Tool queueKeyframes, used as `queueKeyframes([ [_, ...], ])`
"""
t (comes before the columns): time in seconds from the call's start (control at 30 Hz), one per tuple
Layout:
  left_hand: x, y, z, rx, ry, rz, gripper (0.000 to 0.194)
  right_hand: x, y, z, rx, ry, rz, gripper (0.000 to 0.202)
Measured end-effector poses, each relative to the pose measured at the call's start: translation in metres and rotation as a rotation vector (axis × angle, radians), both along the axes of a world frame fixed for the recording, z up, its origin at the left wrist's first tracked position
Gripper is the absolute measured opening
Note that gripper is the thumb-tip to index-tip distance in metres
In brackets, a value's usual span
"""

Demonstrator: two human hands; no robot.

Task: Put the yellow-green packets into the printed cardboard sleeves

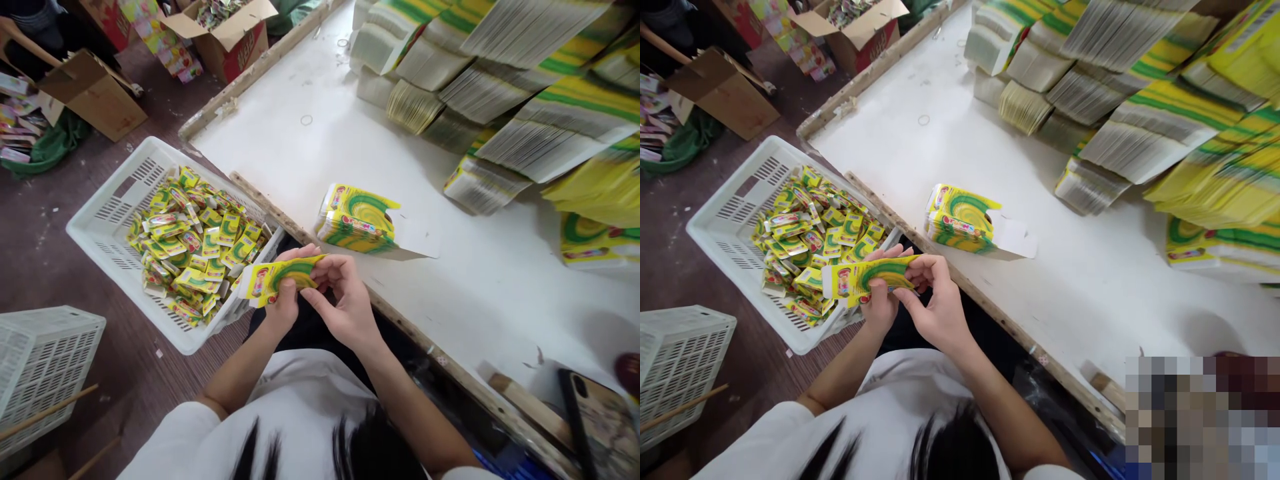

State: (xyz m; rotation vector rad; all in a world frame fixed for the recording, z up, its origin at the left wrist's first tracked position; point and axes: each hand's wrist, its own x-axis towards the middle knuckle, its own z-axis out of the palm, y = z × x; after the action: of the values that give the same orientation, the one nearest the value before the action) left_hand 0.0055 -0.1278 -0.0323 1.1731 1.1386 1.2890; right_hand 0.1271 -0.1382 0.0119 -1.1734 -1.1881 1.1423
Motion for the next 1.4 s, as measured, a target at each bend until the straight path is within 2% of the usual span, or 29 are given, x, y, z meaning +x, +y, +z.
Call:
queueKeyframes([
  [0.1, 0.002, 0.005, 0.013, -0.086, -0.061, -0.003, 0.069, 0.002, 0.0, 0.001, -0.032, 0.03, 0.117, 0.042],
  [0.17, 0.003, 0.01, 0.023, -0.105, -0.107, -0.012, 0.061, 0.0, -0.002, 0.001, -0.047, 0.036, 0.17, 0.05],
  [0.3, 0.003, 0.02, 0.035, 0.061, -0.28, 0.116, 0.037, -0.011, -0.008, -0.001, -0.014, 0.006, 0.228, 0.053],
  [0.37, 0.003, 0.022, 0.034, 0.099, -0.317, 0.185, 0.036, -0.015, -0.008, -0.004, -0.039, 0.019, 0.262, 0.051],
  [0.47, 0.002, 0.022, 0.028, 0.012, -0.21, 0.171, 0.042, -0.015, -0.004, -0.01, -0.103, 0.035, 0.193, 0.047],
  [0.6, -0.002, 0.02, 0.021, -0.08, -0.039, 0.04, 0.083, -0.003, 0.002, -0.014, -0.067, -0.033, 0.06, 0.037],
  [0.63, -0.003, 0.021, 0.02, -0.076, -0.039, 0.028, 0.086, 0.0, 0.003, -0.014, -0.047, -0.052, 0.057, 0.032],
  [0.7, -0.005, 0.023, 0.02, -0.055, -0.085, 0.1, 0.071, 0.004, 0.002, -0.012, -0.004, -0.088, 0.06, 0.023],
  [0.77, -0.006, 0.025, 0.019, -0.036, -0.145, 0.255, 0.051, 0.005, 0.001, -0.008, 0.053, -0.135, 0.063, 0.014],
  [0.83, -0.009, 0.027, 0.019, -0.026, -0.17, 0.359, 0.047, 0.006, 0.0, -0.002, 0.123, -0.193, 0.061, 0.01],
  [0.87, -0.011, 0.027, 0.019, -0.029, -0.166, 0.362, 0.047, 0.007, -0.001, 0.002, 0.156, -0.225, 0.055, 0.011],
  [0.97, -0.028, 0.029, 0.029, -0.025, -0.134, 0.265, 0.046, 0.019, -0.001, 0.015, 0.235, -0.337, 0.028, 0.013],
  [1.07, -0.054, 0.028, 0.049, 0.091, -0.046, 0.138, 0.07, 0.035, -0.003, 0.026, 0.366, -0.563, -0.035, 0.027],
  [1.13, -0.067, 0.024, 0.063, 0.205, 0.143, 0.018, 0.088, 0.041, -0.005, 0.028, 0.469, -0.735, -0.054, 0.035],
  [1.23, -0.067, 0.017, 0.073, 0.26, 0.537, -0.274, 0.107, 0.038, -0.008, 0.025, 0.567, -0.821, 0.039, 0.04],
  [1.3, -0.057, 0.013, 0.07, 0.202, 0.684, -0.401, 0.096, 0.032, -0.009, 0.02, 0.567, -0.774, 0.039, 0.041],
  [1.33, -0.051, 0.012, 0.066, 0.179, 0.712, -0.413, 0.086, 0.029, -0.009, 0.017, 0.543, -0.722, -0.017, 0.045],
  [1.4, -0.04, 0.011, 0.056, 0.171, 0.715, -0.375, 0.074, 0.025, -0.008, 0.011, 0.434, -0.559, -0.167, 0.063],
])
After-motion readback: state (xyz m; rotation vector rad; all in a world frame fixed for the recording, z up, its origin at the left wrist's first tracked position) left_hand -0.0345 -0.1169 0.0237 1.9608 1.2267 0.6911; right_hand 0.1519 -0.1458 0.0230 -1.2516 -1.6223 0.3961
